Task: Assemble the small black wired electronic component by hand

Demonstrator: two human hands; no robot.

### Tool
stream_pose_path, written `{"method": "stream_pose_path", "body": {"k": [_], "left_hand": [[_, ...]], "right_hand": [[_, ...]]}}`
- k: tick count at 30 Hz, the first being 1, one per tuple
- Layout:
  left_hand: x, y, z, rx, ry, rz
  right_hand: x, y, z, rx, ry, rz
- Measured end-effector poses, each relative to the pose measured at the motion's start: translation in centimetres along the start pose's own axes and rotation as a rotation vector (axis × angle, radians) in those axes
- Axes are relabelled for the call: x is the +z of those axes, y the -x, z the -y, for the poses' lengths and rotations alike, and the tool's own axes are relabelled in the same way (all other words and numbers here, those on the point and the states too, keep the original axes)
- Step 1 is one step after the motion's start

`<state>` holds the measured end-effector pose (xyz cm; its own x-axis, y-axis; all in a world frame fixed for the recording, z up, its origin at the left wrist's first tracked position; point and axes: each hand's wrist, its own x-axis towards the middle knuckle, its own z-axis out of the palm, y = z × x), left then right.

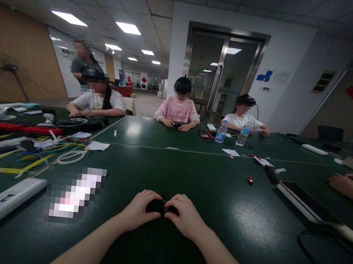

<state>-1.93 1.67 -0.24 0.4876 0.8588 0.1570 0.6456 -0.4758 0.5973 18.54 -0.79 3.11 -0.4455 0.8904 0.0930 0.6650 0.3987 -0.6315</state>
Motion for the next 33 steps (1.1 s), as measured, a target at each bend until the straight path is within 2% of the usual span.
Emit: {"method": "stream_pose_path", "body": {"k": [10,14,17,21,24,28,33], "left_hand": [[0.0,-0.1,0.0,0.005,-0.009,0.009],[-0.1,0.0,-0.1,0.008,-0.01,0.002],[-0.2,0.0,-0.2,0.009,-0.001,0.008],[-0.3,0.2,-0.2,-0.004,0.024,0.015],[-0.4,0.4,-0.2,-0.045,0.121,0.02],[-0.5,0.5,-0.4,-0.044,0.372,0.053],[-0.5,0.2,-0.7,-0.062,0.588,0.092]], "right_hand": [[0.4,0.0,-0.1,-0.01,0.059,-0.014],[0.5,0.2,-0.8,-0.03,0.014,-0.025],[0.5,0.4,-1.4,0.009,-0.044,-0.064],[0.5,0.5,-2.0,0.056,-0.131,-0.048],[0.2,0.5,-1.7,0.083,-0.218,-0.055],[-0.3,0.5,-0.9,0.094,-0.343,-0.075],[-0.4,0.6,-0.6,0.103,-0.385,-0.1]]}}
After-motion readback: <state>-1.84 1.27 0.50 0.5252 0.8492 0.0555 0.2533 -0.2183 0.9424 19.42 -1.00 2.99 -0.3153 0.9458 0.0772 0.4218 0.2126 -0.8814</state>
